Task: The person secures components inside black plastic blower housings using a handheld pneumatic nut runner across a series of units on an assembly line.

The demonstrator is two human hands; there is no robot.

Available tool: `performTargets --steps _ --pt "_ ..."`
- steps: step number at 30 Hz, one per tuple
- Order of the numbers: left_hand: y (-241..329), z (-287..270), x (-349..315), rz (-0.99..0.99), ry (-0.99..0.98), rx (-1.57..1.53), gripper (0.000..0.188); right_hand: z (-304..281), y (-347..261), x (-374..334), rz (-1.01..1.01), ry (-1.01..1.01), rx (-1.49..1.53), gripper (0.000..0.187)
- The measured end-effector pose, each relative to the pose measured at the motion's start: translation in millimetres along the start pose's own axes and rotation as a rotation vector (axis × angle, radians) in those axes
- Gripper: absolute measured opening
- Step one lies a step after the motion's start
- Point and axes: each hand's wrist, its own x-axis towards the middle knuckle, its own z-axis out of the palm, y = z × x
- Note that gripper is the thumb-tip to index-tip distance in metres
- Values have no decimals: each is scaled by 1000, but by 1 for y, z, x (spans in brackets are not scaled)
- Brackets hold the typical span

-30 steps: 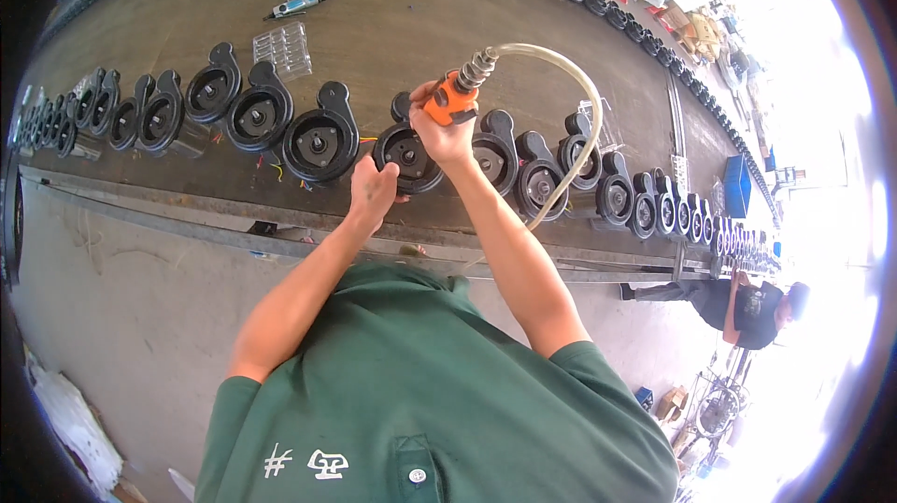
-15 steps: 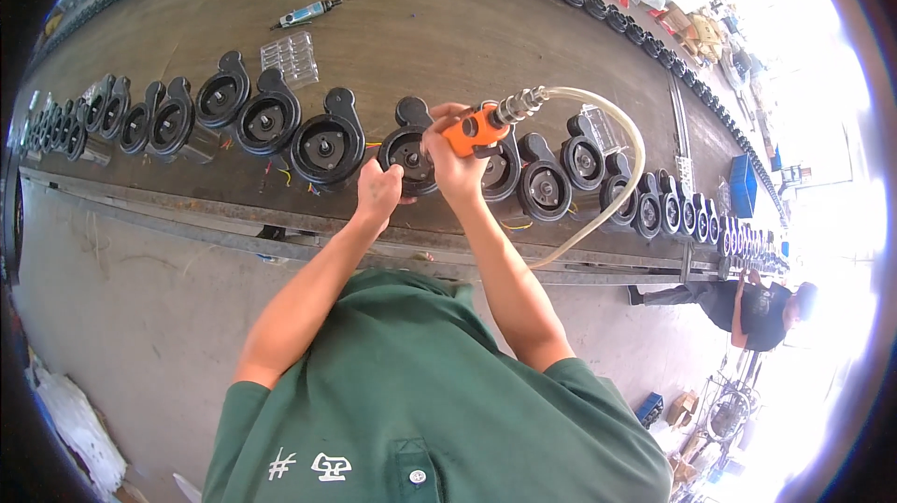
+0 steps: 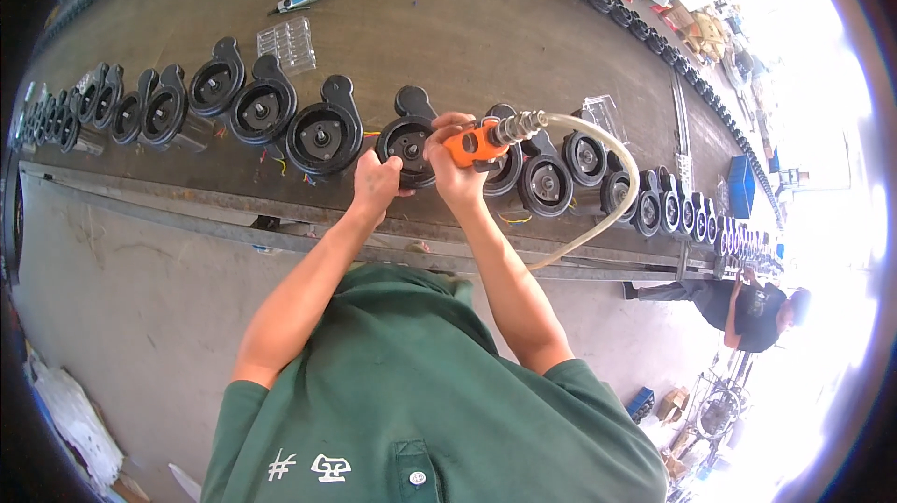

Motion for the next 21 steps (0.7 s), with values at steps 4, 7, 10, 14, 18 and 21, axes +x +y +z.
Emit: performTargets --steps 4,7,10,14,18,21 --pt "-1 2 -2 -20 0 6 29 -6 11 -5 -10 -51 -110 25" --pt "-3 2 1 -22 -22 -7 30 -1 15 0 -24 -86 -231 25" --pt "-4 5 1 -10 -61 -42 32 5 5 5 -29 18 -133 18" --pt "11 1 -7 -56 -99 -54 29 13 -22 4 -32 72 -81 19" --pt "-3 -6 -14 26 -7 13 33 -3 -70 -5 -178 111 31 26" --pt "15 5 -59 849 252 793 55 -49 -85 -17 -154 285 -107 33"
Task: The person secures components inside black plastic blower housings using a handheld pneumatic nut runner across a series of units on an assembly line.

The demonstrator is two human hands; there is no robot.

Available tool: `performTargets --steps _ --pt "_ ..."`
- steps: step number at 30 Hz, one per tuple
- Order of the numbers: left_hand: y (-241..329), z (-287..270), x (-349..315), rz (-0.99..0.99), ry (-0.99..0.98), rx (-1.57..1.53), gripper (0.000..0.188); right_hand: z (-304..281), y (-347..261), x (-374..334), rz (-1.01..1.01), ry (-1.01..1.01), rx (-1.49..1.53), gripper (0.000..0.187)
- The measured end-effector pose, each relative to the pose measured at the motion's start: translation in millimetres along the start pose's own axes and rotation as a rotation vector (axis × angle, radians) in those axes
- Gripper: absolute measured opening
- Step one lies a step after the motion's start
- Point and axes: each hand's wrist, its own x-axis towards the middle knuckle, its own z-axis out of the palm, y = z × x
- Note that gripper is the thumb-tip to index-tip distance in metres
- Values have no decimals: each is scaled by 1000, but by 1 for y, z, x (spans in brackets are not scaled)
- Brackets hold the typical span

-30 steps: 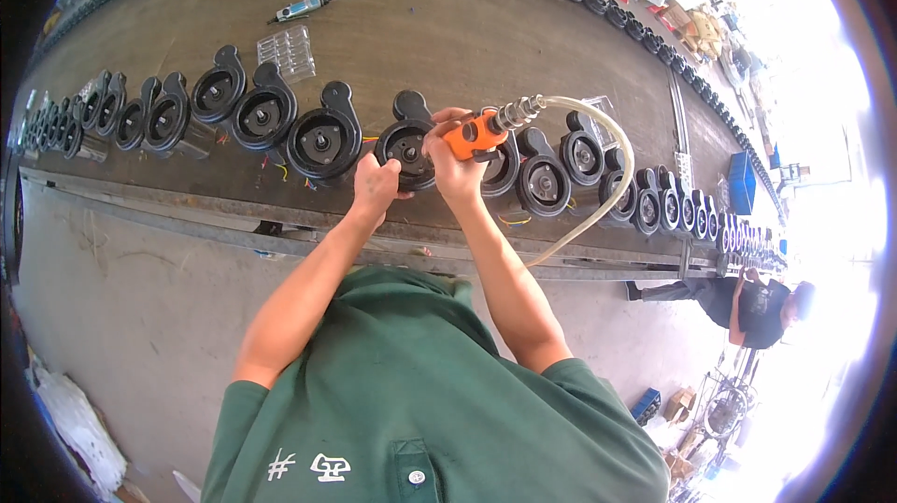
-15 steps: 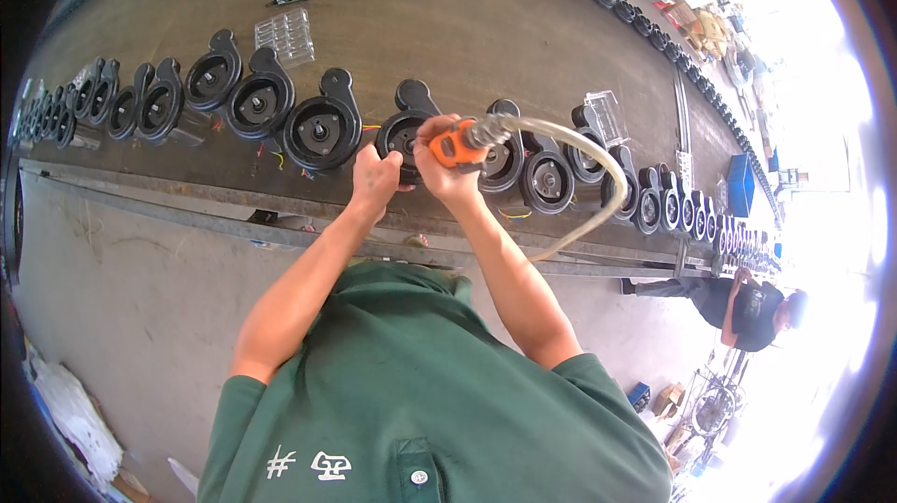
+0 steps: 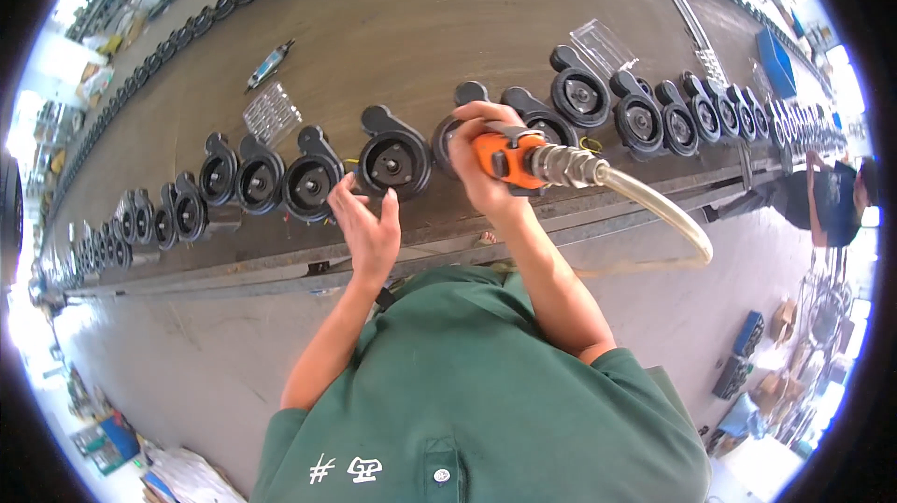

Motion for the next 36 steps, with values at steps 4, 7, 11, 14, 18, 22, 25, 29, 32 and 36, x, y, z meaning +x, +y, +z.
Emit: performTargets --steps 4,7,11,14,18,22,25,29,32,36 --pt "37 10 37 355 -381 -22 31 -47 14 5 7 215 105 22" --pt "46 44 67 510 -419 134 28 -60 13 6 39 196 211 20" --pt "38 70 85 650 -578 392 33 -69 13 0 100 218 168 20" --pt "45 73 92 666 -617 395 36 -71 16 1 107 278 229 20" --pt "54 65 90 573 -641 334 42 -73 18 3 108 300 224 19" --pt "51 69 90 603 -680 372 53 -71 20 10 114 304 245 19" --pt "56 72 96 603 -711 380 59 -67 23 15 111 309 265 18" --pt "67 73 108 631 -744 437 66 -58 29 27 121 292 215 16" --pt "64 76 108 649 -719 479 66 -51 35 33 132 260 219 17" --pt "69 79 103 578 -750 579 62 -46 47 37 161 242 192 20"
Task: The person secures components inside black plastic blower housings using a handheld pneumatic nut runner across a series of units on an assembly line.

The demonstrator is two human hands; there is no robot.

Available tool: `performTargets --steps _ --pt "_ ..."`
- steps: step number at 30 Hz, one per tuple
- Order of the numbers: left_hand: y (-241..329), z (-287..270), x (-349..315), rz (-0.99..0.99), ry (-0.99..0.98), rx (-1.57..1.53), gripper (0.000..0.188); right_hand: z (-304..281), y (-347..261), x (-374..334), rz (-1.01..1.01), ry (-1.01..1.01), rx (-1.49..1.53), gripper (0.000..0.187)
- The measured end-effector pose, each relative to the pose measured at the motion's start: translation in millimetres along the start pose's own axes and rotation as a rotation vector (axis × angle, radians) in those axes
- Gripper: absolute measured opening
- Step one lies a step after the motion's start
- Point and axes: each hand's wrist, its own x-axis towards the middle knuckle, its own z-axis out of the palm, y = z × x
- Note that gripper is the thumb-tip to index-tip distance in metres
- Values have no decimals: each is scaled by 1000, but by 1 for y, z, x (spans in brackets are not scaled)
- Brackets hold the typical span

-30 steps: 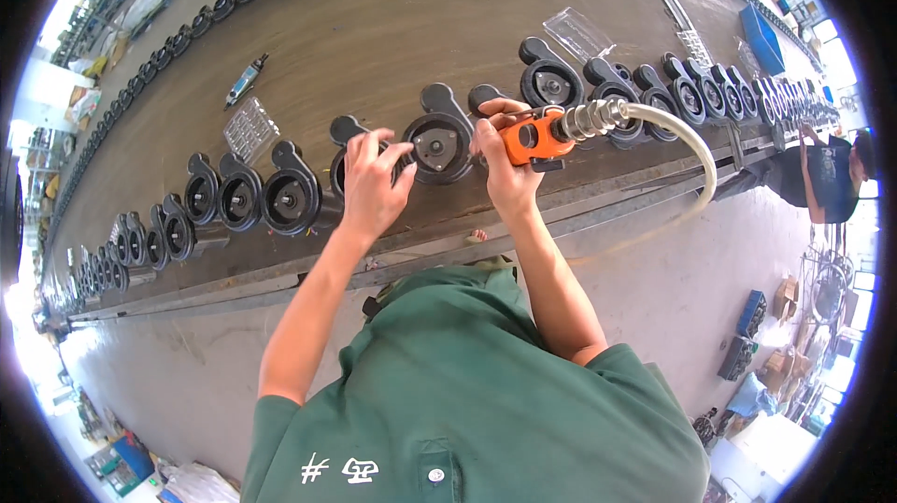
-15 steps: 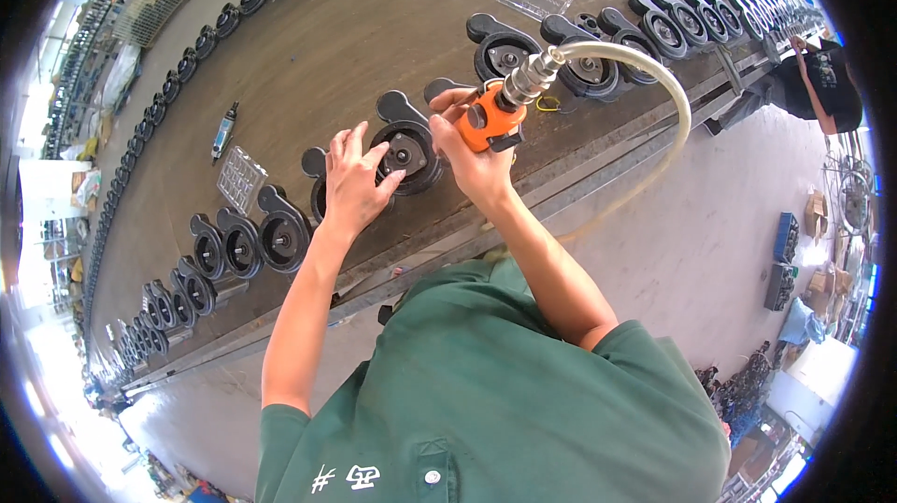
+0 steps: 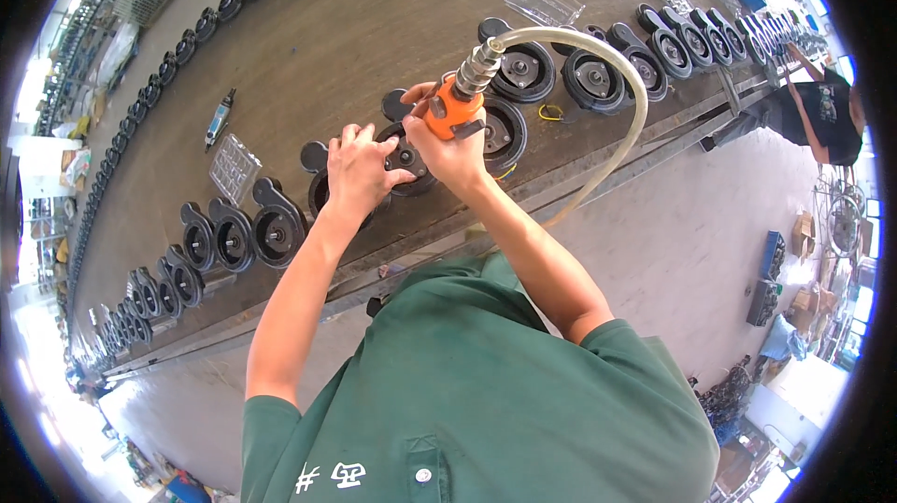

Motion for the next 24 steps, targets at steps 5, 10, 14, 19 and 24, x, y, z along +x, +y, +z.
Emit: performTargets --steps 5,10,14,19,24 --pt "4 7 -2 -39 -16 26 53 -6 13 3 45 -46 -88 24" --pt "6 13 0 -33 -32 59 44 -2 18 1 -11 -23 -49 21" --pt "7 14 3 -53 -49 88 42 1 19 12 0 -54 -33 20" --pt "8 15 5 -56 -48 83 42 8 14 28 -75 -19 -29 21" --pt "6 16 3 -61 -40 53 40 11 17 31 -71 -49 -103 23"
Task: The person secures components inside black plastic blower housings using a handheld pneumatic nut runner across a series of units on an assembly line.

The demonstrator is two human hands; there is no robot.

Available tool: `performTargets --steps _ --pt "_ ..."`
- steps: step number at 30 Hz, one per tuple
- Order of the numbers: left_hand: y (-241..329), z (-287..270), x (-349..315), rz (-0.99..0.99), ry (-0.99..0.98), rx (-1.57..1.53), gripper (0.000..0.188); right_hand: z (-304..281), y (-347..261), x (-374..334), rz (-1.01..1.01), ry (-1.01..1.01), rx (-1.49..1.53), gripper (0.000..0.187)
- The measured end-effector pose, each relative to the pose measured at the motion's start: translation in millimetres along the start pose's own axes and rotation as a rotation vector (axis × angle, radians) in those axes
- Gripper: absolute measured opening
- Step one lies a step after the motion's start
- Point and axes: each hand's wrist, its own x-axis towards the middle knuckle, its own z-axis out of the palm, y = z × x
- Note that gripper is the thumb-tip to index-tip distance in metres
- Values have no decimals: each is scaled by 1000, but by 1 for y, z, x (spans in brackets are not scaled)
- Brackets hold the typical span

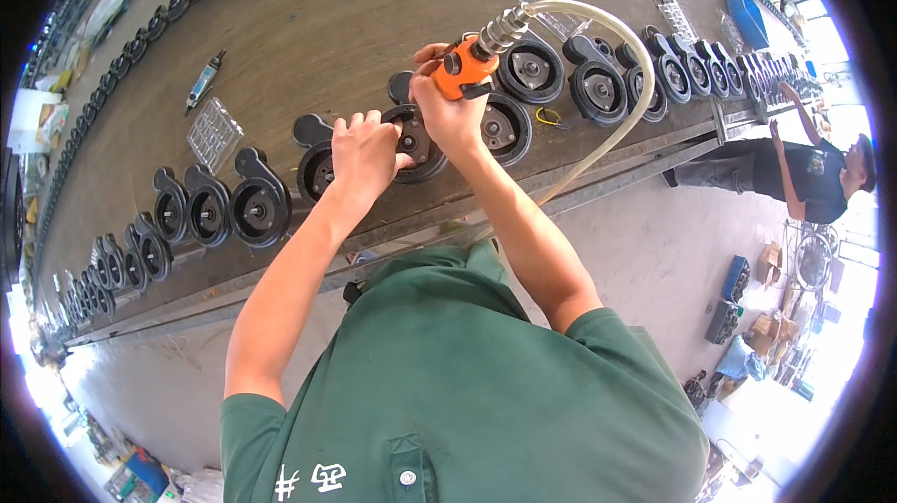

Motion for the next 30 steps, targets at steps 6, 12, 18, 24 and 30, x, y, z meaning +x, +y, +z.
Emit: performTargets --steps 6,12,18,24,30 --pt "0 -3 -1 -6 -6 -26 41 -4 9 0 -11 -12 -26 22" --pt "-2 -2 1 3 -9 -29 42 -1 12 0 3 -15 10 17" --pt "-5 -1 3 29 -15 -31 41 2 17 0 -42 -27 -88 13" --pt "-7 -5 2 64 -11 -69 31 10 17 1 -70 -61 -164 14" --pt "-12 0 5 98 -26 -69 30 8 9 1 -21 -84 -124 8"
